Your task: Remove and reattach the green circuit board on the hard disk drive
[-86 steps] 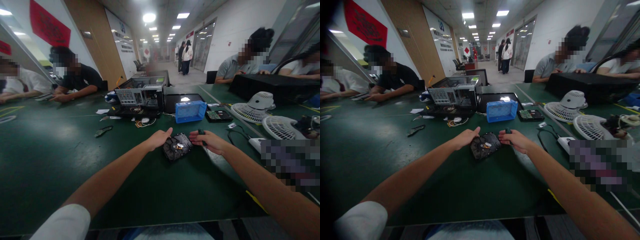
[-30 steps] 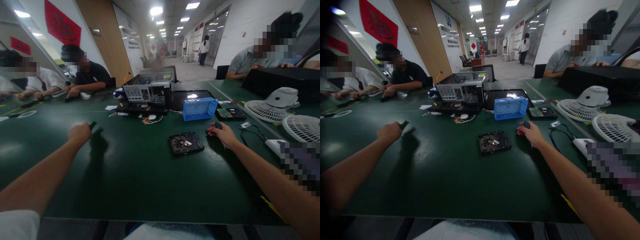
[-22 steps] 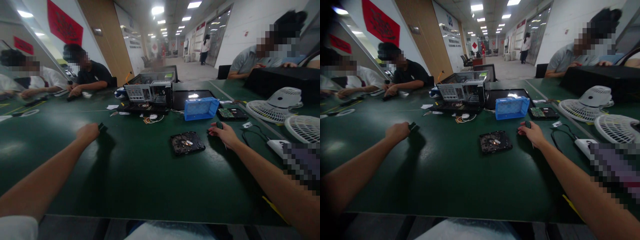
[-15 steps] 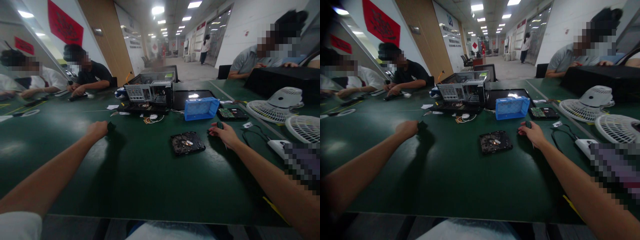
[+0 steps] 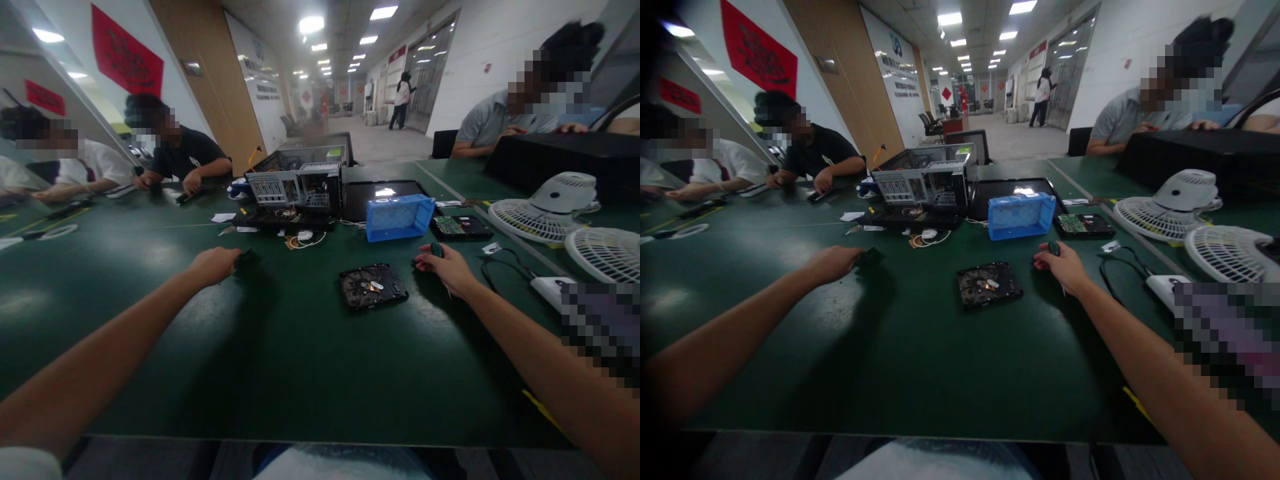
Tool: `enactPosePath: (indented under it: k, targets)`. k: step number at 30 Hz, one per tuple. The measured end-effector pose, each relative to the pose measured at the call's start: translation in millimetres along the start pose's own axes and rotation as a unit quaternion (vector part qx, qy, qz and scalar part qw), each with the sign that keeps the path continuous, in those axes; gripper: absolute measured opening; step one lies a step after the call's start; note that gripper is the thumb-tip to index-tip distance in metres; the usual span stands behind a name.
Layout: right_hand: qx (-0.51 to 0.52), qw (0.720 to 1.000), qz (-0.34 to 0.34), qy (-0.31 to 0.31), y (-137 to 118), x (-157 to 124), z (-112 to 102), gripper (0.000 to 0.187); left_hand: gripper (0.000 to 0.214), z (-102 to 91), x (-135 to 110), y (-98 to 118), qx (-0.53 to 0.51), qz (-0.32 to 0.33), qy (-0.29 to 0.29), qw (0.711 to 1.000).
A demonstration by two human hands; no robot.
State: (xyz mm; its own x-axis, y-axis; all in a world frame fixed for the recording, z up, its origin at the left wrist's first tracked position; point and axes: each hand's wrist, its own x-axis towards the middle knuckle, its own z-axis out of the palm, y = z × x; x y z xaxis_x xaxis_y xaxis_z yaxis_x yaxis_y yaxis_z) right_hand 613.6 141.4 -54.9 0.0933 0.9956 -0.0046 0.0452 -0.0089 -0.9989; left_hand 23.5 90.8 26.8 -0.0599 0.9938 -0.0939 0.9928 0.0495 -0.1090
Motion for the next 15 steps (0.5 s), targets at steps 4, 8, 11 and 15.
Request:
enactPosePath:
  k: [4,8,11,15]
  targets:
    - [-0.003,1.000,0.000,0.001,1,1,0,0.028,0.032,2.9,-13,23,0.054,0.058,-0.012,0.997]
    - [0.003,1.000,0.001,0.000,2,2,0,0.029,0.039,4.0,-29,47,0.081,0.087,-0.013,0.993]
    - [-0.001,1.000,-0.001,0.000,3,2,0,0.030,0.041,3.4,-41,59,0.099,0.084,-0.012,0.991]
    - [0.003,1.000,0.001,0.001,3,1,-1,0.030,0.043,1.7,-55,50,0.081,0.020,0.012,0.996]
